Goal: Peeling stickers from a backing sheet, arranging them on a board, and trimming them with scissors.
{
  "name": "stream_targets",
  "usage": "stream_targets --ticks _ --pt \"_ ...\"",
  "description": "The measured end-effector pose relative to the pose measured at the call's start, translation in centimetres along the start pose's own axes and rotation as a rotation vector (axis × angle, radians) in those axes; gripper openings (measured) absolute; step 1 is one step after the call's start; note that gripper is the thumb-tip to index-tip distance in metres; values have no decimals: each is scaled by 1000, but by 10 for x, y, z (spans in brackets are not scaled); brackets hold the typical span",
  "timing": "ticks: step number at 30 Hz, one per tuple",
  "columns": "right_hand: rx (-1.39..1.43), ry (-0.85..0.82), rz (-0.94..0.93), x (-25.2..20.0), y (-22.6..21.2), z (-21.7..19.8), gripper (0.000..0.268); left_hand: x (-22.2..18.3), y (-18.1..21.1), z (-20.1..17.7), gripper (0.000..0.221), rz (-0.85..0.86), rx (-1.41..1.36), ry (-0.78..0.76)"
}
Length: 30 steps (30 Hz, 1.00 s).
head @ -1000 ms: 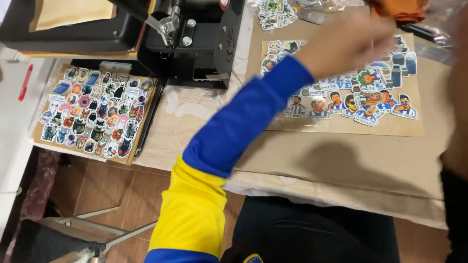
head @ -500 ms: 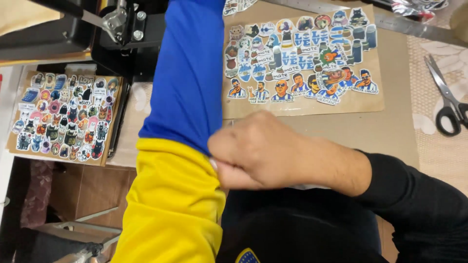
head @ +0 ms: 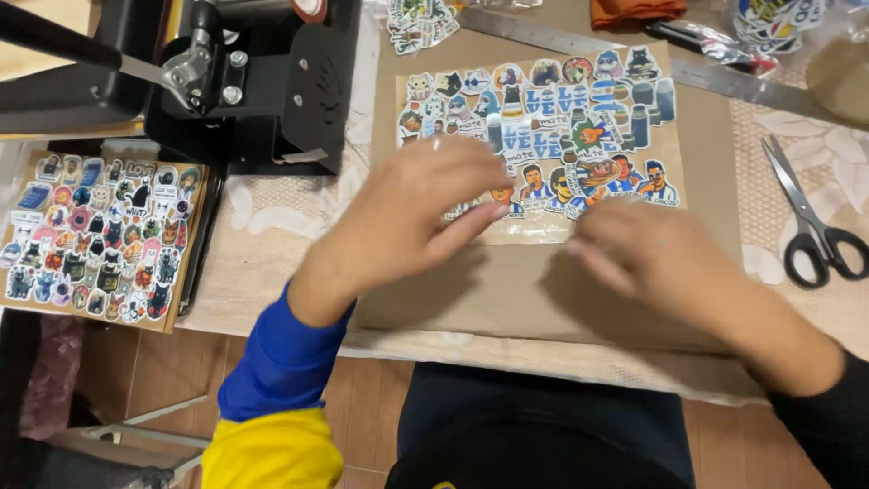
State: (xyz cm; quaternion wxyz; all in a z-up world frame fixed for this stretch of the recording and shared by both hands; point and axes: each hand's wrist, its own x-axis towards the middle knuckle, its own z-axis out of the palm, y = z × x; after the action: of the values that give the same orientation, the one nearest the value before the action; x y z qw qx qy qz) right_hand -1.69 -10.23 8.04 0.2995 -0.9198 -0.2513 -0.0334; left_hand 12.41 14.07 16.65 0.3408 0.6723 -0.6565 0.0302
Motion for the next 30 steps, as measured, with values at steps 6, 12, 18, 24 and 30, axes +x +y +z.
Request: stream_targets --ticks 6,12,18,24,30 --pt "34 348 503 -26 66 11 20 -125 -39 31 11 -562 504 298" --pt "121 368 537 -29 74 18 18 -139 -86 8 20 -1030 224 1091" --pt "60 398 572 -36 77 18 18 -158 -105 5 42 -996 -88 896" --pt "24 371 532 -36 75 18 16 -168 -116 14 11 -940 -121 943" --pt "-109 358 444 -47 82 8 17 -161 -100 15 5 -881 101 900"
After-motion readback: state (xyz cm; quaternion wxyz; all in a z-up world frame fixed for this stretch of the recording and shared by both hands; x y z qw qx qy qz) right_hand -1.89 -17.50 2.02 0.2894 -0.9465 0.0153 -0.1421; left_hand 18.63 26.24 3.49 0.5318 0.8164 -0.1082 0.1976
